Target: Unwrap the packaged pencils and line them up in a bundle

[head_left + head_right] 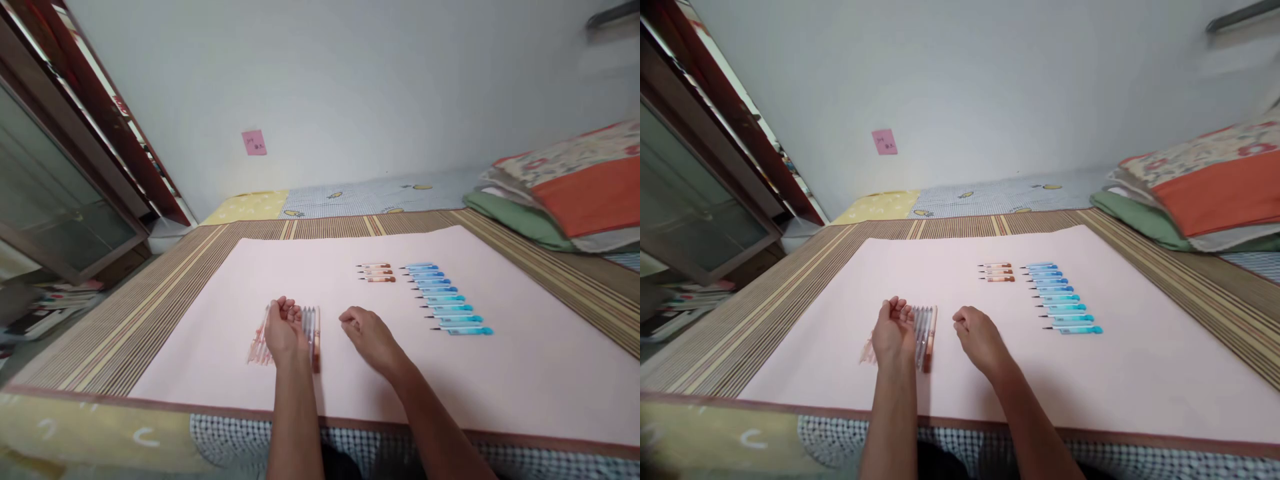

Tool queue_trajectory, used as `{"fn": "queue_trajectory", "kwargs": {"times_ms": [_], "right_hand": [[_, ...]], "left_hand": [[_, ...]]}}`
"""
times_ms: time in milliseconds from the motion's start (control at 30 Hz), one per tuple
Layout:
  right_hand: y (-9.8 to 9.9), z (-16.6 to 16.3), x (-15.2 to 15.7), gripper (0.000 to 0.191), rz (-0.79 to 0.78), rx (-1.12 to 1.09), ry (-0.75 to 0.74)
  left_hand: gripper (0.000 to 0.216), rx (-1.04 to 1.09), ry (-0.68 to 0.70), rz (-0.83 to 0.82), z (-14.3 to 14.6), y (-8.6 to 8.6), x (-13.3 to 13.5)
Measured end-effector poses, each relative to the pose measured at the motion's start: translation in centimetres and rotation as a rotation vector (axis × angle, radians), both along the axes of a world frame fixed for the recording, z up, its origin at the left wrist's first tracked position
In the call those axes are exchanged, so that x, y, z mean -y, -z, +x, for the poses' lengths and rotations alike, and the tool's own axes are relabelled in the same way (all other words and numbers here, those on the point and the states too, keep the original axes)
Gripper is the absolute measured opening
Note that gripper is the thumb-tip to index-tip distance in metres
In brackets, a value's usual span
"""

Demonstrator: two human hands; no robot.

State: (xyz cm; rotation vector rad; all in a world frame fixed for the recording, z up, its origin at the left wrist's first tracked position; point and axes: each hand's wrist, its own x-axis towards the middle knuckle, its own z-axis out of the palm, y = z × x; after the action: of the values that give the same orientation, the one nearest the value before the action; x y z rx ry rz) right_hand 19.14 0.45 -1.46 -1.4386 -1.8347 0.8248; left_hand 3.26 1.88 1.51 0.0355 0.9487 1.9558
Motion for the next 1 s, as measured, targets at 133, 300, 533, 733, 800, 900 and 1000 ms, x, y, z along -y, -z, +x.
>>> {"fn": "queue_trajectory", "kwargs": {"times_ms": [133, 300, 533, 733, 800, 900, 1000], "right_hand": [[-0.1, 2.8, -1.4, 0.020, 0.124, 0.034, 0.165], [-0.8, 6.9, -5.6, 0.032, 0.224, 0.378, 0.415], [-0.2, 7.7, -10.8, 0.026, 0.150, 0.589, 0.313], [0.8, 7.8, -10.7, 0.025, 0.145, 0.633, 0.317], [0.8, 8.3, -10.3, 0.027, 0.159, 0.619, 0.342], [0.9, 8.9, -10.0, 0.030, 0.170, 0.605, 0.345], [1.0, 9.3, -10.3, 0.027, 0.155, 0.602, 0.291]], "left_hand": [[0.014, -0.010, 0.148, 0.082, 3.1, 0.1, -0.1], [0.024, -0.050, 0.296, 0.169, 5.7, 0.0, -0.4], [0.025, -0.045, 0.315, 0.119, 5.9, 0.0, -0.4], [0.024, -0.045, 0.319, 0.088, 6.0, 0.0, -0.5], [0.023, -0.043, 0.322, 0.080, 6.0, 0.0, -0.6], [0.022, -0.038, 0.333, 0.068, 6.1, 0.1, -0.6], [0.019, -0.038, 0.342, 0.051, 6.0, 0.2, -0.5]]}}
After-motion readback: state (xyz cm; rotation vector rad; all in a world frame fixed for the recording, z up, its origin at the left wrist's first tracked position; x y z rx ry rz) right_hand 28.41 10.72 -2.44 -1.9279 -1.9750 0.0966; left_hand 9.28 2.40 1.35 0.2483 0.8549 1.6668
